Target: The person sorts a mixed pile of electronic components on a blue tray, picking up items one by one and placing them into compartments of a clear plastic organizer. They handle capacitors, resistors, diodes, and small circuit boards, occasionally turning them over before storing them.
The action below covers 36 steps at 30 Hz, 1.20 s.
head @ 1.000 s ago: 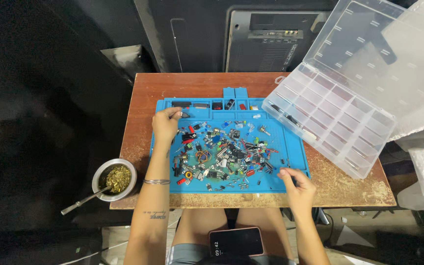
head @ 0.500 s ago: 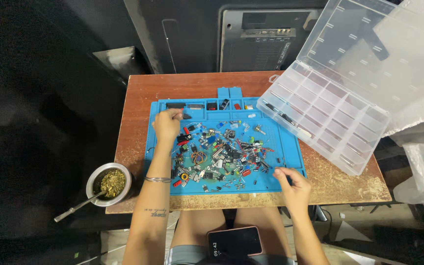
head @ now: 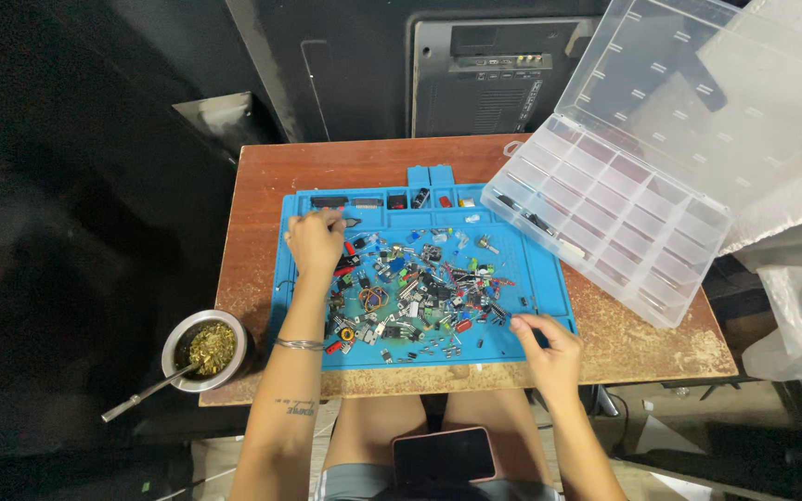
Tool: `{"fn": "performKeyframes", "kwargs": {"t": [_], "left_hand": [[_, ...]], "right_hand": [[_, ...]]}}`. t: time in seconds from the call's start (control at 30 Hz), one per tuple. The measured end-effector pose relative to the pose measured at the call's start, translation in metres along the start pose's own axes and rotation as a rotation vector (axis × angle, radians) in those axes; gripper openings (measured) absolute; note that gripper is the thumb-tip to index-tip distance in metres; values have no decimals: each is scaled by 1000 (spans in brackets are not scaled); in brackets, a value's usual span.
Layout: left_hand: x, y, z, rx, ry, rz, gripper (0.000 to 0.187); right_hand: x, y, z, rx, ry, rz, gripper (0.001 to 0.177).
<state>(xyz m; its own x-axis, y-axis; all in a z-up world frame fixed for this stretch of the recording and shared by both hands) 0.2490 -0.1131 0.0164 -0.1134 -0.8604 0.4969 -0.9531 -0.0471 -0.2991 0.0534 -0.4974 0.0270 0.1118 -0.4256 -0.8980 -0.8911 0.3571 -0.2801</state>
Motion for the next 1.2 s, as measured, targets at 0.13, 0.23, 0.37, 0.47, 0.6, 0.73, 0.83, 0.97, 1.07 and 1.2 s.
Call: {"fn": "performKeyframes", "kwargs": {"t": [0.13,0.23,0.37,0.47,0.6,0.73,0.83,0.97,1.07,1.2], "left_hand": [[37,28,-41,46,56,19,22],[59,62,-63,30,161,50,26],[80,112,-88,85,305,182,26],[87,148,-101,181,400,240,20],[88,188,-117,275,413,287,18],[76,211,-118,316,433,253,16],[65,220,-111,328,445,225,15],[61,222,-103,298,455,202,16],[59,223,-93,279,480,213,17],[61,224,-89,278,482,254,15]], "right_hand": [[-37,-26,9,-42,46,-102,6],[-56,-61,25,-150,124,-188,9],[-59,-112,72,-273,443,-376,21],[-40,-141,113,-199,742,-622,17],[-11,-168,150,-116,1204,-986,12],[-6,-180,157,-198,1272,-1019,7],[-11,-180,155,-197,1324,-1020,9],[-15,-177,150,-218,1393,-964,10],[-13,-176,147,-229,1392,-964,14],[-16,-171,143,-186,1350,-1006,23]]}}
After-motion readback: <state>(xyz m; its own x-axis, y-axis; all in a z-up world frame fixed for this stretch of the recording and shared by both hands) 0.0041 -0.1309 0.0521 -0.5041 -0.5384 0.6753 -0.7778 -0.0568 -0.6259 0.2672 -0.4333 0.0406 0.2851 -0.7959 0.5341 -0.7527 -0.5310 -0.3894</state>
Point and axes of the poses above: each hand's wrist, its own y-axis away from the middle knuckle, its own z-axis out of the palm, x = y × z, the point moved 4 cm from there along -y, towards the middle knuckle, and after that the axes turned 15 degrees about z, right-handed, at the moved point
